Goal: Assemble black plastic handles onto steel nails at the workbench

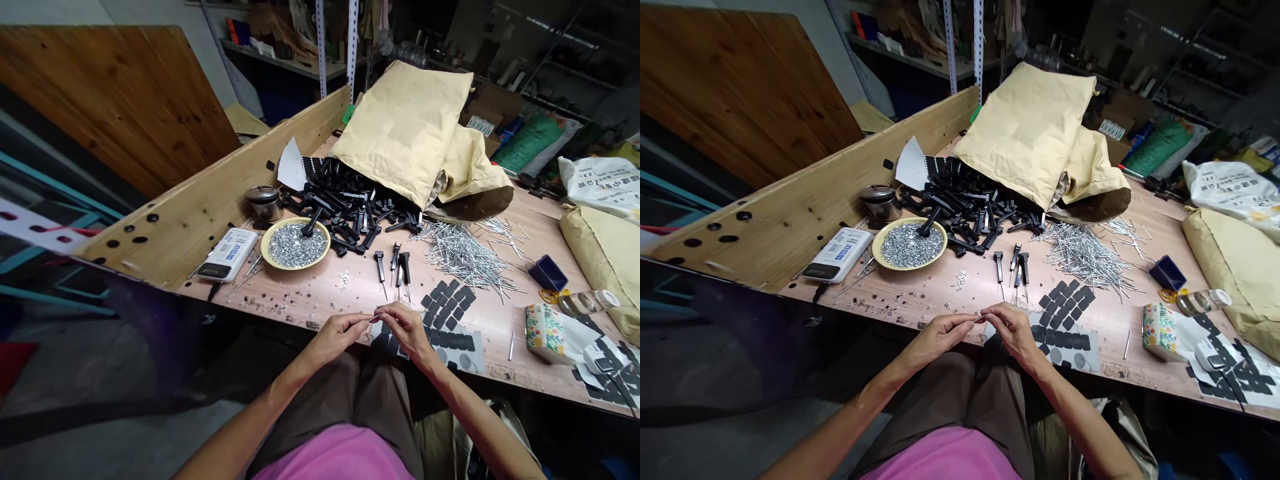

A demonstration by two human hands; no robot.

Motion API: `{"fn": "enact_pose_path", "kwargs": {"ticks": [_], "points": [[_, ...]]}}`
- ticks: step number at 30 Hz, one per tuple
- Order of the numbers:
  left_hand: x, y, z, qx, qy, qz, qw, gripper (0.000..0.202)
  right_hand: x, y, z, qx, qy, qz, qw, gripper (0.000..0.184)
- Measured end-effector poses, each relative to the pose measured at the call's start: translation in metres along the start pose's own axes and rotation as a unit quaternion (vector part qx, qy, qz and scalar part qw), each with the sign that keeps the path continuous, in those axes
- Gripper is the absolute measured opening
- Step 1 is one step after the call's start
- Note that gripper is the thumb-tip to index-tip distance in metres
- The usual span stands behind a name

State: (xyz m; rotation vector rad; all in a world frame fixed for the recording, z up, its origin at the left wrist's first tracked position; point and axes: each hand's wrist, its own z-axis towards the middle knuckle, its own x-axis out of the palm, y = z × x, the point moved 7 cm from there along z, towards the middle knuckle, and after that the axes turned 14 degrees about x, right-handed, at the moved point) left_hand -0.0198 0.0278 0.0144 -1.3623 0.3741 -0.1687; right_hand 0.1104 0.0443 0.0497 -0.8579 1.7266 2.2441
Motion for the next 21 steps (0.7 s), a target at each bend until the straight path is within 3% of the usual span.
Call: {"fn": "enact_pose_path", "kwargs": {"ticks": [4, 9, 12, 18, 21], "points": [[-0.002, 0.001, 0.0, 0.047, -0.043, 0.106, 0.992, 0.03, -0.004, 0.001, -0.001, -0.038, -0.027, -0.061, 0.997, 0.026], [0.003, -0.002, -0.001, 0.099, -0.007, 0.239, 0.966, 0.027, -0.001, 0.0, -0.003, -0.082, -0.005, -0.13, 0.988, 0.031], [0.005, -0.012, -0.001, 0.147, -0.014, 0.327, 0.933, 0.027, 0.0, -0.001, -0.004, -0.096, -0.009, -0.162, 0.982, 0.033], [0.014, -0.024, -0.006, 0.239, -0.015, 0.485, 0.841, 0.028, 0.005, -0.007, -0.003, -0.07, 0.014, -0.188, 0.98, 0.035], [0.016, -0.021, -0.007, 0.25, -0.006, 0.491, 0.835, 0.029, 0.007, -0.01, -0.003, -0.051, 0.019, -0.193, 0.98, 0.037]]}}
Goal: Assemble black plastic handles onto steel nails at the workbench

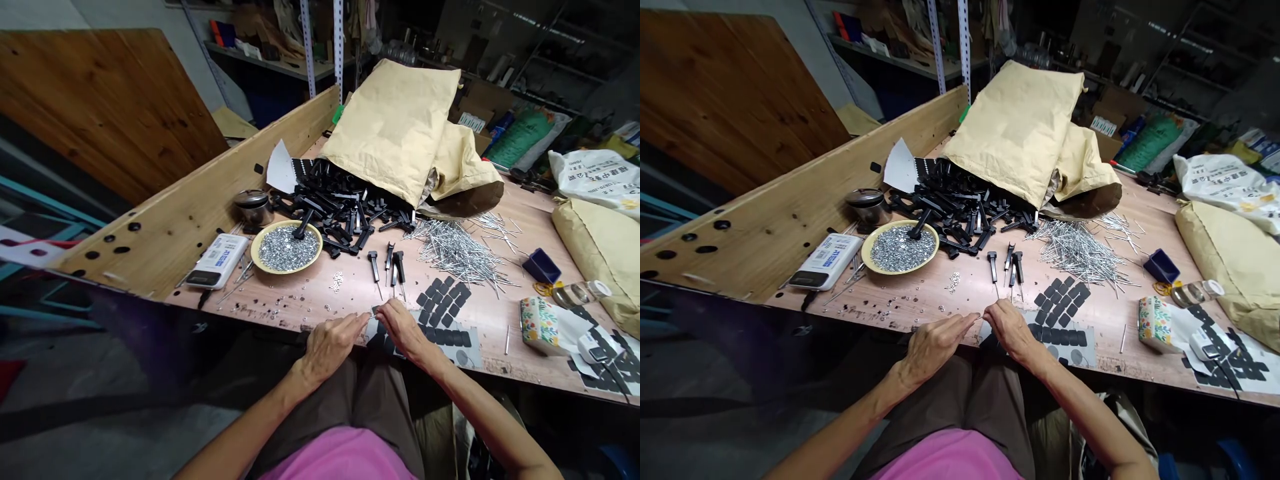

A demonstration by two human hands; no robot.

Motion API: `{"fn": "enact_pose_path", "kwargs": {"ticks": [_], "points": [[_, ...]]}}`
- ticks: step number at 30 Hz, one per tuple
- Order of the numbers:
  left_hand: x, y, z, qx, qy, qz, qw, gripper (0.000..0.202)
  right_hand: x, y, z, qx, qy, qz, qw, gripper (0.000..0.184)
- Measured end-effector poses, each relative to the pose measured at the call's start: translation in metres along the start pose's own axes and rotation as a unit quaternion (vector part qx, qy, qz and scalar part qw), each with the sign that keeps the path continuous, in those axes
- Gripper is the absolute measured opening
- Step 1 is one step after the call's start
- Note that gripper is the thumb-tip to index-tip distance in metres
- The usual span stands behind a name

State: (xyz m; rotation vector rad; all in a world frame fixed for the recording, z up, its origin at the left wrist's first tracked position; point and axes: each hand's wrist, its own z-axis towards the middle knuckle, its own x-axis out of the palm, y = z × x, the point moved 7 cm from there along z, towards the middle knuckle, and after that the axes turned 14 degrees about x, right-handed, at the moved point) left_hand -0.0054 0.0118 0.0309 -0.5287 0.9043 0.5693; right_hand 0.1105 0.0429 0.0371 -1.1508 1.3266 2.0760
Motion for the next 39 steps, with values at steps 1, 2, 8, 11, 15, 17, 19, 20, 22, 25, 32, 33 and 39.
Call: {"fn": "enact_pose_path", "kwargs": {"ticks": [1, 2, 8, 11, 15, 17, 19, 20, 22, 25, 32, 33, 39], "points": [[0.001, 0.002, 0.0, -0.012, 0.003, -0.017, 1.0, 0.03, 0.0, -0.001, 0.0, 0.007, 0.005, 0.011, 1.0, 0.036], [0.003, 0.005, 0.0, -0.034, 0.005, -0.047, 0.998, 0.031, 0.0, -0.002, 0.0, 0.012, 0.009, 0.027, 1.0, 0.035], [0.03, 0.02, -0.005, -0.234, 0.088, -0.487, 0.837, 0.042, -0.016, 0.003, -0.002, -0.085, 0.018, 0.084, 0.993, 0.024], [0.04, 0.014, -0.008, -0.282, 0.134, -0.585, 0.749, 0.052, -0.023, 0.007, -0.003, -0.131, 0.028, 0.079, 0.988, 0.024], [0.023, 0.018, 0.001, -0.234, 0.02, -0.442, 0.866, 0.035, -0.024, -0.002, 0.002, -0.053, 0.032, 0.085, 0.994, 0.026], [0.014, 0.014, 0.003, -0.19, -0.016, -0.327, 0.926, 0.03, -0.021, -0.007, 0.004, -0.002, 0.025, 0.083, 0.996, 0.03], [0.009, 0.009, 0.003, -0.161, -0.03, -0.239, 0.957, 0.031, -0.017, -0.01, 0.004, 0.027, 0.018, 0.074, 0.997, 0.033], [0.008, 0.008, 0.003, -0.156, -0.035, -0.214, 0.964, 0.032, -0.016, -0.01, 0.003, 0.031, 0.015, 0.069, 0.997, 0.035], [0.009, 0.01, 0.003, -0.163, -0.048, -0.218, 0.961, 0.033, -0.016, -0.008, 0.003, 0.029, 0.011, 0.07, 0.997, 0.036], [0.02, 0.015, 0.005, -0.208, -0.037, -0.357, 0.91, 0.036, -0.022, -0.007, 0.005, 0.044, 0.018, 0.102, 0.994, 0.032], [0.023, 0.015, 0.012, -0.257, -0.032, -0.46, 0.85, 0.034, -0.039, -0.003, 0.007, 0.015, 0.022, 0.139, 0.99, 0.029], [0.019, 0.016, 0.013, -0.251, -0.049, -0.435, 0.863, 0.032, -0.039, -0.005, 0.007, 0.025, 0.025, 0.141, 0.989, 0.031], [0.02, 0.005, 0.017, -0.203, -0.004, -0.408, 0.89, 0.035, -0.039, -0.01, 0.005, 0.062, 0.016, 0.136, 0.989, 0.039]]}}
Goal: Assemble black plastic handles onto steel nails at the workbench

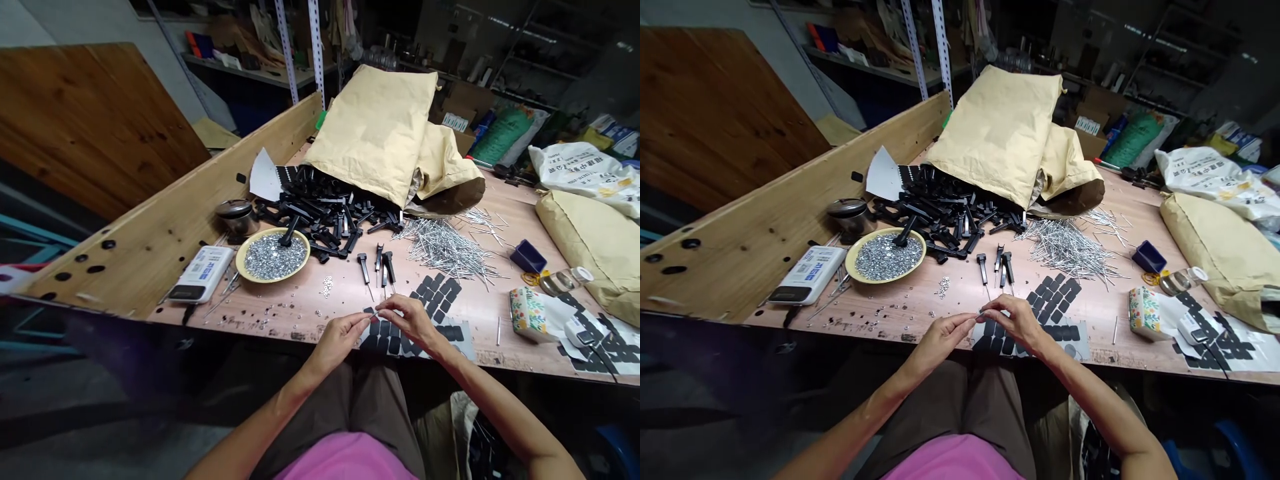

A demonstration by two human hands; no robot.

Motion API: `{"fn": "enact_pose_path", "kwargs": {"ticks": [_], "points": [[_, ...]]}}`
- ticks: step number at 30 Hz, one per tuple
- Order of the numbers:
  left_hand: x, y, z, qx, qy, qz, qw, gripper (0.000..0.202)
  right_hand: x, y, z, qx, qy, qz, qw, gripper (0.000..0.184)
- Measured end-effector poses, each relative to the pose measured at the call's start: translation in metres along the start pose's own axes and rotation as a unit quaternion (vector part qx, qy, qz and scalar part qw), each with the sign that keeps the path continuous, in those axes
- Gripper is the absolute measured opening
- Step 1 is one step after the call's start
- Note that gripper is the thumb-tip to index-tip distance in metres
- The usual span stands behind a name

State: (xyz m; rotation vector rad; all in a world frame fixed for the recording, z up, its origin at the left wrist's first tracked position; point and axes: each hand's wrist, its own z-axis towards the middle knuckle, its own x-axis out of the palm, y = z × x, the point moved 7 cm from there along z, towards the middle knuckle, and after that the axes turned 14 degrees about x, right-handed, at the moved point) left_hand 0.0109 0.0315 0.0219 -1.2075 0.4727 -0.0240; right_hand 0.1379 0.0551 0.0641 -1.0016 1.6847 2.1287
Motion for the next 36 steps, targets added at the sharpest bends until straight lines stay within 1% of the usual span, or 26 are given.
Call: {"fn": "enact_pose_path", "kwargs": {"ticks": [2, 3, 5, 7, 9, 11, 12, 14, 15, 16, 17, 18, 20, 22, 23, 24, 26, 27, 29, 30, 31, 32, 33, 34, 36], "points": [[-0.005, -0.007, -0.002, 0.048, -0.03, 0.115, 0.992, 0.031, 0.001, 0.002, -0.001, -0.01, -0.01, -0.025, 1.0, 0.042], [-0.007, -0.01, -0.003, 0.073, -0.041, 0.176, 0.981, 0.03, 0.002, 0.003, -0.002, -0.013, -0.016, -0.04, 0.999, 0.043], [-0.006, -0.016, -0.007, 0.113, -0.042, 0.268, 0.956, 0.031, 0.007, 0.004, -0.003, -0.019, -0.022, -0.07, 0.997, 0.045], [-0.003, -0.019, -0.009, 0.138, -0.038, 0.309, 0.94, 0.032, 0.012, 0.004, -0.003, -0.023, -0.028, -0.102, 0.994, 0.049], [-0.001, -0.019, -0.01, 0.144, -0.042, 0.298, 0.943, 0.032, 0.016, 0.003, -0.002, -0.017, -0.036, -0.129, 0.991, 0.054], [-0.001, -0.018, -0.008, 0.124, -0.059, 0.237, 0.962, 0.031, 0.017, -0.001, -0.001, 0.012, -0.04, -0.143, 0.989, 0.057], [-0.001, -0.015, -0.006, 0.101, -0.071, 0.186, 0.975, 0.031, 0.015, -0.005, -0.001, 0.038, -0.044, -0.145, 0.988, 0.058], [0.0, -0.006, -0.002, 0.024, -0.097, 0.051, 0.994, 0.033, 0.006, -0.012, -0.001, 0.104, -0.069, -0.128, 0.984, 0.058], [0.002, -0.001, 0.0, -0.021, -0.108, -0.027, 0.994, 0.034, 0.0, -0.016, -0.003, 0.137, -0.09, -0.105, 0.981, 0.058], [0.006, 0.004, 0.003, -0.064, -0.118, -0.104, 0.985, 0.036, -0.004, -0.02, -0.006, 0.168, -0.108, -0.071, 0.977, 0.058], [0.011, 0.009, 0.005, -0.099, -0.127, -0.176, 0.971, 0.037, -0.006, -0.024, -0.009, 0.194, -0.117, -0.023, 0.974, 0.056], [0.016, 0.012, 0.007, -0.122, -0.136, -0.241, 0.953, 0.038, -0.004, -0.027, -0.012, 0.213, -0.112, 0.036, 0.97, 0.054], [0.028, 0.016, 0.013, -0.139, -0.156, -0.337, 0.918, 0.038, 0.008, -0.032, -0.017, 0.236, -0.079, 0.161, 0.955, 0.05], [0.041, 0.021, 0.017, -0.139, -0.176, -0.382, 0.897, 0.038, 0.021, -0.036, -0.023, 0.245, -0.065, 0.253, 0.934, 0.049], [0.047, 0.023, 0.019, -0.135, -0.181, -0.386, 0.895, 0.037, 0.026, -0.038, -0.026, 0.245, -0.072, 0.279, 0.926, 0.047], [0.052, 0.025, 0.02, -0.128, -0.182, -0.376, 0.899, 0.037, 0.028, -0.04, -0.03, 0.245, -0.083, 0.295, 0.92, 0.045], [0.055, 0.028, 0.024, -0.106, -0.171, -0.314, 0.928, 0.034, 0.03, -0.047, -0.036, 0.249, -0.098, 0.306, 0.913, 0.041], [0.051, 0.03, 0.027, -0.091, -0.164, -0.258, 0.948, 0.032, 0.026, -0.052, -0.039, 0.254, -0.106, 0.299, 0.914, 0.039], [0.034, 0.033, 0.034, -0.05, -0.158, -0.094, 0.982, 0.028, 0.008, -0.067, -0.047, 0.258, -0.147, 0.239, 0.924, 0.035], [0.022, 0.033, 0.038, -0.021, -0.158, 0.013, 0.987, 0.026, -0.007, -0.075, -0.051, 0.254, -0.182, 0.185, 0.932, 0.033], [0.011, 0.032, 0.043, 0.017, -0.152, 0.124, 0.98, 0.024, -0.024, -0.084, -0.055, 0.247, -0.223, 0.118, 0.936, 0.031], [0.005, 0.032, 0.048, 0.058, -0.131, 0.217, 0.966, 0.027, -0.041, -0.094, -0.058, 0.237, -0.262, 0.046, 0.934, 0.031], [0.004, 0.033, 0.053, 0.097, -0.096, 0.288, 0.948, 0.031, -0.056, -0.104, -0.06, 0.226, -0.292, -0.022, 0.929, 0.031], [0.005, 0.037, 0.057, 0.131, -0.057, 0.337, 0.931, 0.034, -0.069, -0.113, -0.061, 0.213, -0.31, -0.082, 0.923, 0.031], [0.014, 0.046, 0.062, 0.182, 0.007, 0.4, 0.898, 0.035, -0.088, -0.133, -0.059, 0.18, -0.313, -0.172, 0.916, 0.03]]}}
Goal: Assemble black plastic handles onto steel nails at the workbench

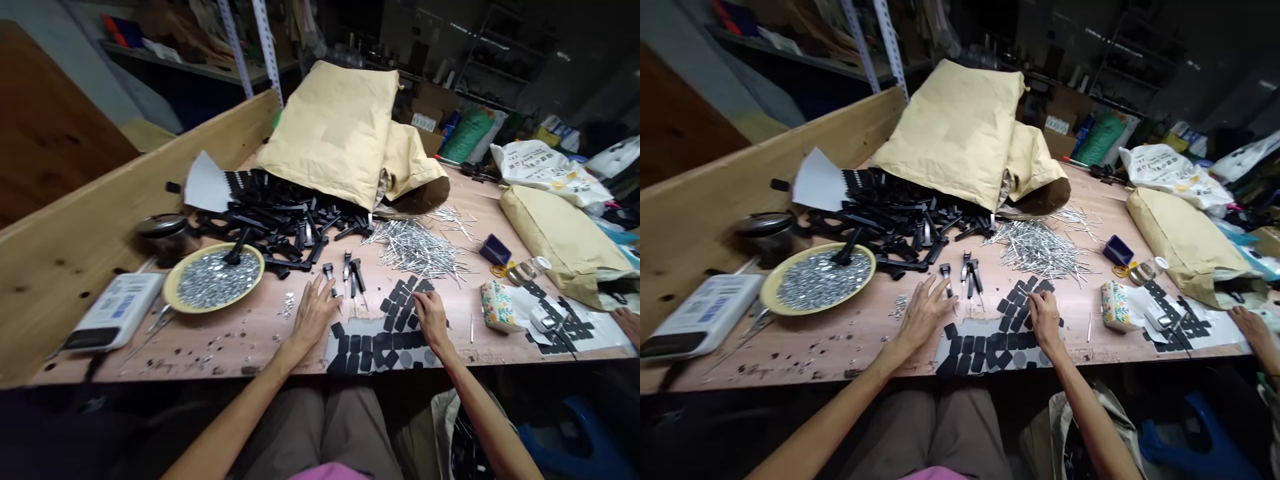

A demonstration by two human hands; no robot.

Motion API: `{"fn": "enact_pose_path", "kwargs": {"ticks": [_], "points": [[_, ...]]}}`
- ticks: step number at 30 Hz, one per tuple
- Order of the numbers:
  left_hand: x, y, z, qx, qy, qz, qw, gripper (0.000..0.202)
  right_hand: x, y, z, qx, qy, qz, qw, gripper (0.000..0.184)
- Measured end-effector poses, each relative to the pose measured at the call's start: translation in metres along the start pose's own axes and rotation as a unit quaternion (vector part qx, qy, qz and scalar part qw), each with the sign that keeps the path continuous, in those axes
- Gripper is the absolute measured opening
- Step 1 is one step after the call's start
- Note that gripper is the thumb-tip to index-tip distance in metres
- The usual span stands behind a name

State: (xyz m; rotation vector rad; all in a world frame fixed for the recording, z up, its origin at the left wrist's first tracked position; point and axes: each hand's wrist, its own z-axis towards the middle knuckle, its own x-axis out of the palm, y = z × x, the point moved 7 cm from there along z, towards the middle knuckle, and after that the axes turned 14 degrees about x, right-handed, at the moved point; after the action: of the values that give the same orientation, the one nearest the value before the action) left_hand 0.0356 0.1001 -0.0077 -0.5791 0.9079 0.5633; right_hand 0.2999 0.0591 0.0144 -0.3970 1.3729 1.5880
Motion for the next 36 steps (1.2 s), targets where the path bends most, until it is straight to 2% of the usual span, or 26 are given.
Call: {"fn": "enact_pose_path", "kwargs": {"ticks": [3, 6, 10, 14, 18, 22, 26, 28, 30, 33, 36], "points": [[0.019, 0.0, 0.001, 0.072, 0.03, 0.043, 0.996, 0.033, 0.004, -0.02, 0.019, -0.072, 0.001, -0.073, 0.995, 0.029], [0.029, 0.001, 0.0, 0.133, 0.032, 0.041, 0.99, 0.033, 0.013, -0.031, 0.031, -0.112, 0.007, -0.17, 0.979, 0.029], [0.033, 0.003, -0.005, 0.196, 0.017, 0.02, 0.98, 0.031, 0.023, -0.037, 0.043, -0.161, 0.018, -0.283, 0.945, 0.023], [0.031, 0.004, -0.01, 0.229, -0.003, 0.024, 0.973, 0.027, 0.022, -0.045, 0.052, -0.177, 0.019, -0.309, 0.934, 0.021], [0.016, -0.006, -0.007, 0.247, -0.021, 0.039, 0.968, 0.024, 0.028, -0.044, 0.03, -0.222, 0.054, -0.302, 0.926, 0.022], [-0.011, -0.034, 0.007, 0.251, -0.074, 0.006, 0.965, 0.025, 0.035, -0.027, -0.008, -0.342, 0.106, -0.262, 0.896, 0.026], [-0.033, -0.069, 0.022, 0.259, -0.128, -0.046, 0.956, 0.025, 0.031, -0.023, -0.007, -0.292, 0.073, -0.273, 0.914, 0.03], [-0.04, -0.079, 0.026, 0.251, -0.139, -0.05, 0.957, 0.025, 0.037, -0.02, -0.014, -0.318, 0.102, -0.254, 0.908, 0.03], [-0.045, -0.084, 0.029, 0.234, -0.143, -0.049, 0.96, 0.022, 0.041, -0.022, -0.014, -0.313, 0.122, -0.247, 0.909, 0.031], [-0.048, -0.085, 0.03, 0.197, -0.148, -0.061, 0.967, 0.015, 0.036, -0.034, 0.001, -0.239, 0.103, -0.274, 0.926, 0.031], [-0.05, -0.082, 0.03, 0.158, -0.152, -0.072, 0.973, 0.01, 0.036, -0.037, 0.004, -0.259, 0.112, -0.291, 0.914, 0.026]]}}
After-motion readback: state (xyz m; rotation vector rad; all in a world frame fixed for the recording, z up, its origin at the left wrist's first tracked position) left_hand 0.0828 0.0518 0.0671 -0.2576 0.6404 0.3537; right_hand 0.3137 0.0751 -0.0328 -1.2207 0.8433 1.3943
